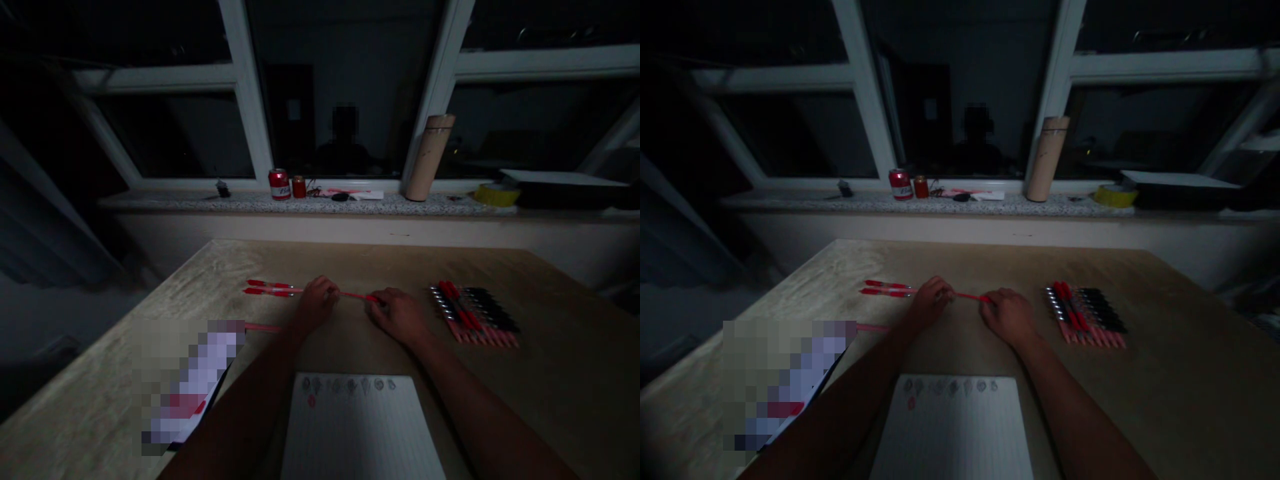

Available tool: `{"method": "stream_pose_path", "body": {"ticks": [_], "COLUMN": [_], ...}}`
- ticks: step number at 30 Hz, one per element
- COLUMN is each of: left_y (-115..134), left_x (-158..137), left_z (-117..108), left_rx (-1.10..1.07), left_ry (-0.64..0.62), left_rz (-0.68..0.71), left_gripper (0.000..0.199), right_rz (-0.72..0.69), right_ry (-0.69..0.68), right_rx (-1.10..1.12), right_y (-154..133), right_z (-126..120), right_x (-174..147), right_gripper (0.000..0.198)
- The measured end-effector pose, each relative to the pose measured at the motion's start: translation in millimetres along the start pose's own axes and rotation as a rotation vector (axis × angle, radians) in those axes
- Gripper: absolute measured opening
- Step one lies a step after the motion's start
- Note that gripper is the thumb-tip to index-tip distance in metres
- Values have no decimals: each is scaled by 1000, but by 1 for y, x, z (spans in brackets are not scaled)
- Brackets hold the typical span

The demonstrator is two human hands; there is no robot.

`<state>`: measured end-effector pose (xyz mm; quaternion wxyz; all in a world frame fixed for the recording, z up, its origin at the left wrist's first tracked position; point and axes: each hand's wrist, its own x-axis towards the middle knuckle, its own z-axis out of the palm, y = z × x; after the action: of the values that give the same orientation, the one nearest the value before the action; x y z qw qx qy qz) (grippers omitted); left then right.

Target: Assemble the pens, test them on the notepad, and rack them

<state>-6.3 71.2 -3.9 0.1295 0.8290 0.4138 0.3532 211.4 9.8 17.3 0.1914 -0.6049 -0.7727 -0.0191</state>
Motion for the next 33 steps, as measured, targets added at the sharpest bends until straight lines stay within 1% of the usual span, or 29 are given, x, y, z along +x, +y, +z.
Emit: {"method": "stream_pose_path", "body": {"ticks": [7,11,16,23,27,33], "left_y": [-5,-4,-1,1,4,13], "left_x": [0,1,0,-1,0,-1], "left_z": [1,0,1,2,2,2], "left_rx": [85,187,311,333,292,143], "left_ry": [21,-31,-85,-90,-49,6], "left_rz": [-102,-135,-165,-169,-132,40], "left_gripper": [26,24,21,22,23,21], "right_rz": [131,164,130,28,-19,-52], "right_ry": [4,-3,-16,-18,-17,-55], "right_rx": [-96,-135,-108,-16,37,87], "right_y": [6,8,3,-3,-5,-7], "right_z": [-1,-1,-2,-2,-1,1], "right_x": [2,3,2,2,1,2], "right_gripper": [33,33,31,30,33,33]}}
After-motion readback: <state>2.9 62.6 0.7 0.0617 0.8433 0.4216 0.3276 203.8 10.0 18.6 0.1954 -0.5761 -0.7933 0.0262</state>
